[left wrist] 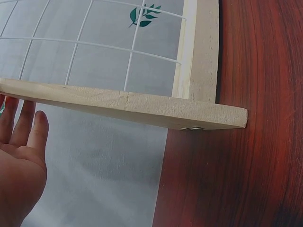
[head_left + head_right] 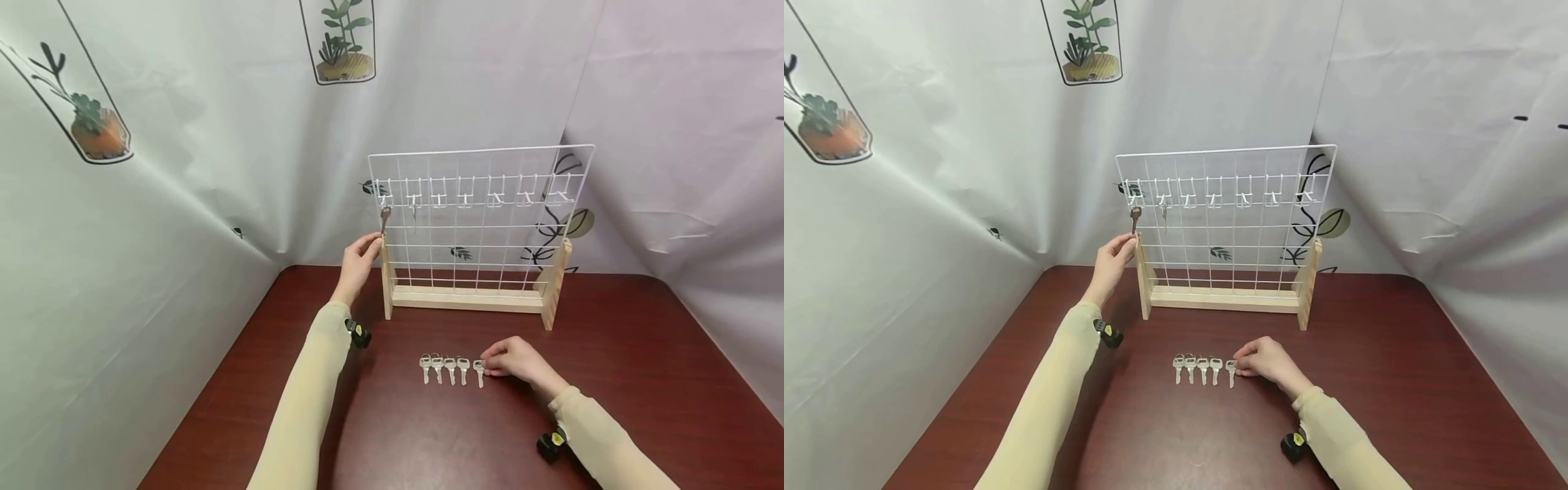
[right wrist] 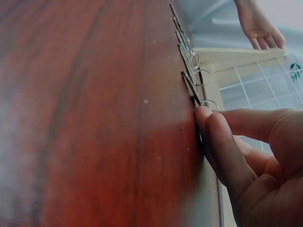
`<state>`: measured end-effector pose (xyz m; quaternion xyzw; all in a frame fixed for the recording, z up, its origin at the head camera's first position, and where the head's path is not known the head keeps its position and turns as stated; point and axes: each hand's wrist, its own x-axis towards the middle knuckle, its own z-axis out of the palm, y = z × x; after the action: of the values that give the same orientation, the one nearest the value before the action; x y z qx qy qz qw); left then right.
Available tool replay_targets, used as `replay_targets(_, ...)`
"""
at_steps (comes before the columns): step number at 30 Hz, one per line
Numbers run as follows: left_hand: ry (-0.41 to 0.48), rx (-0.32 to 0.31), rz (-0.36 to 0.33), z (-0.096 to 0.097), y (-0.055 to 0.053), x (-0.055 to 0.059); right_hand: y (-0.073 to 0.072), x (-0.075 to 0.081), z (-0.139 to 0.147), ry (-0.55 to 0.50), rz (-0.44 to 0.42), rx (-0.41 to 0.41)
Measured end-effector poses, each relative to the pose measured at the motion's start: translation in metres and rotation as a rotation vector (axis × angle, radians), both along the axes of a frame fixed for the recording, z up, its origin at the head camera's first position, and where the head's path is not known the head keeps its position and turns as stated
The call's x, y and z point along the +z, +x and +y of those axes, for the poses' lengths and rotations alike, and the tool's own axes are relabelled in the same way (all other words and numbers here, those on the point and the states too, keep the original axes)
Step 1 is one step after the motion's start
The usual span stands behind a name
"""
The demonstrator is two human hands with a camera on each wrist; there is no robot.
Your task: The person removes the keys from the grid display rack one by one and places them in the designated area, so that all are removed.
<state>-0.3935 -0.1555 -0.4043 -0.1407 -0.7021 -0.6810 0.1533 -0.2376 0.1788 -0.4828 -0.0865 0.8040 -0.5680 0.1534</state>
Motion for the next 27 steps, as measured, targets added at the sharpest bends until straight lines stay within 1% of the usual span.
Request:
replay_targets(6,0.014,0.008,0.002,0.0016,-0.0013,0.0005,-0.0028,0.0005,-0.0014,0.03,0.004,-0.018)
replay_targets(11,0.017,0.004,0.002,0.003,-0.0013,0.0008,-0.0034,-0.0004,-0.0023,0.017,-0.019,-0.044)
replay_targets(19,0.032,0.007,0.013,0.004,-0.0016,0.0006,-0.0044,0.0005,-0.0024,-0.008,-0.036,-0.033)
replay_targets(27,0.001,0.016,0.007,0.0022,-0.0006,-0.0015,-0.0028,0.0016,-0.0017,-0.02,-0.052,-0.011)
